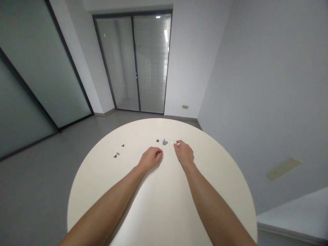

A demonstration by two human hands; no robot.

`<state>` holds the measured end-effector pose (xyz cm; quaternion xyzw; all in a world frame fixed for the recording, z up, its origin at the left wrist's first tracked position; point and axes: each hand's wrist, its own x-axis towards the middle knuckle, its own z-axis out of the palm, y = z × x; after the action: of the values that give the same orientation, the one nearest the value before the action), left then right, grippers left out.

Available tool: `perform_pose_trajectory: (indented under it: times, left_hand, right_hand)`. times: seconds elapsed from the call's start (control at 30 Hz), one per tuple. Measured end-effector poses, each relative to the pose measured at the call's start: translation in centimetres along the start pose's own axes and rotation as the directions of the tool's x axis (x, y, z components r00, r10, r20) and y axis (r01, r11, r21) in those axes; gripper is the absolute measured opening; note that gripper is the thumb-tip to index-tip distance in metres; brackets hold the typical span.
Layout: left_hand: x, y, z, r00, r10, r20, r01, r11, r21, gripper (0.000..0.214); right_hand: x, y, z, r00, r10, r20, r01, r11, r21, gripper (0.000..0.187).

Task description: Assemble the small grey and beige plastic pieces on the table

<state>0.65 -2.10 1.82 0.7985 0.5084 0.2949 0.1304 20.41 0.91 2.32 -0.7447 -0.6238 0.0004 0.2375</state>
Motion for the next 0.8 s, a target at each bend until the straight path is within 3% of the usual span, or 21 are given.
perform_pose_trajectory:
  times: [0.8]
  left_hand:
    - [0.04,0.25,-0.08,1.0,-0.009,0.014,0.009,1.0,0.002,0.026]
  right_hand:
    - [0.13,0.1,-0.05,0.999,0.015,0.035,-0.014,1.0,-0.027,0.033]
